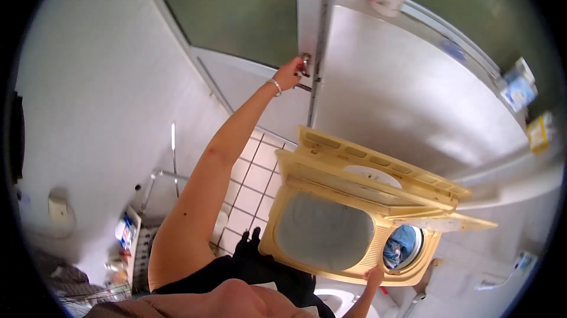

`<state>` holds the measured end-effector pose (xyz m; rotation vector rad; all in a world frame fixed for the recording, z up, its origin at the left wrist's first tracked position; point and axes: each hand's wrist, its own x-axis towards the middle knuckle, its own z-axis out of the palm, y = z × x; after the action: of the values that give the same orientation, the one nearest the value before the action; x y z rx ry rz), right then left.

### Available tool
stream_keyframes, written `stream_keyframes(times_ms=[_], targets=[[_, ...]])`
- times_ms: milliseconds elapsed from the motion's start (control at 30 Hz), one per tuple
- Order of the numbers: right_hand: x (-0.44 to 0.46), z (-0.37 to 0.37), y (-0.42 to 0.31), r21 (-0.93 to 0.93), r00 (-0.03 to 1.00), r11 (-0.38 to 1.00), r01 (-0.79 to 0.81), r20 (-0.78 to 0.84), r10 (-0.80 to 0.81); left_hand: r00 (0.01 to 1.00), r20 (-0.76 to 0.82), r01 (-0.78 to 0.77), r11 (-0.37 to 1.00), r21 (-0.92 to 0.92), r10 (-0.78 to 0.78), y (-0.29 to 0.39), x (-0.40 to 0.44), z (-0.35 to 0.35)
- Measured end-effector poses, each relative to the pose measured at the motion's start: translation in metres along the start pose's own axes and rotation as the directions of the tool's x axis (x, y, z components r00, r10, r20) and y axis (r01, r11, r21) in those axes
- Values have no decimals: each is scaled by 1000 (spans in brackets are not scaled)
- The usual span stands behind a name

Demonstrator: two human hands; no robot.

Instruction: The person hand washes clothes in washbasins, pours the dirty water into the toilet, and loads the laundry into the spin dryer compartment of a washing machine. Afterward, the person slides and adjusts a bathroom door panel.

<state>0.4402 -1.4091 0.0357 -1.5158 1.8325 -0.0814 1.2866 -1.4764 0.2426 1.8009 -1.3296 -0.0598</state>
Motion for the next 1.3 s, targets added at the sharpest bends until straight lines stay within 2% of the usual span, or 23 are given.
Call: stream_keyframes(times_ms=[67,133,200,267,333,367,467,500,533,633,733,800,833,900,933,967,1000,1067,1133,1167,1200,1233,1300], targets=[[5,-6,0,353,978,917,-183,155,136,1000,6,-7,999,-49,7,28,-38,-17],[10,-12,-5,337,973,919,-206,169,156,991,-124,-61,993,-105,48,58,-88,-29],[23,-12,-3,348,952,889,-297,179,248,986,-156,60,997,50,-52,90,-132,-48],[37,-11,10,304,979,937,-172,162,127,947,-307,128,988,91,-95,97,-177,-51],[68,-9,40,-39,1000,999,-23,4,23,879,-445,252,959,128,-171,114,-222,-61],[83,-10,52,-137,999,990,35,-17,-38,833,-514,315,939,136,-205,124,-242,-65],[106,-18,61,-154,977,974,166,158,-141,664,-718,532,806,260,-206,151,-294,-81],[101,-27,50,56,932,987,-154,340,126,622,-755,594,753,282,-208,157,-308,-88],[71,-36,16,104,923,989,-107,381,60,602,-763,643,709,290,-234,162,-322,-96],[58,-45,-55,-184,778,979,85,627,50,567,-773,737,594,323,-284,166,-356,-122],[22,-29,-124,-368,594,877,309,795,125,505,-719,823,519,233,-478,171,-376,-146],[-86,-8,-233,-85,374,854,514,918,-133,510,-725,823,507,255,-463,159,-390,-154],[-113,16,-261,10,320,835,551,921,-222,516,-719,824,499,268,-466,155,-394,-157],[-193,58,-329,189,220,727,660,877,-427,546,-700,810,506,298,-461,154,-401,-166],[-235,80,-359,307,179,700,645,830,-528,556,-683,806,506,306,-473,156,-402,-169],[-267,113,-387,333,91,393,857,652,-752,566,-666,804,504,316,-485,157,-405,-172],[-297,144,-413,254,-77,46,966,453,-888,575,-648,802,500,327,-499,157,-409,-177],[-360,181,-467,406,72,248,880,401,-913,678,-568,712,608,350,-467,153,-421,-188],[-387,229,-505,457,37,106,883,158,-987,761,-521,617,677,400,-386,142,-433,-203],[-392,248,-521,459,20,38,887,42,-999,804,-513,521,775,359,-302,135,-441,-212],[-386,269,-534,443,88,103,890,54,-995,830,-516,414,854,315,-212,124,-449,-225],[-370,291,-541,426,155,168,889,64,-986,827,-525,365,903,225,-203,112,-460,-239],[-372,316,-544,416,316,267,869,-53,-947,697,-571,611,776,157,-433,30,-495,-277]])
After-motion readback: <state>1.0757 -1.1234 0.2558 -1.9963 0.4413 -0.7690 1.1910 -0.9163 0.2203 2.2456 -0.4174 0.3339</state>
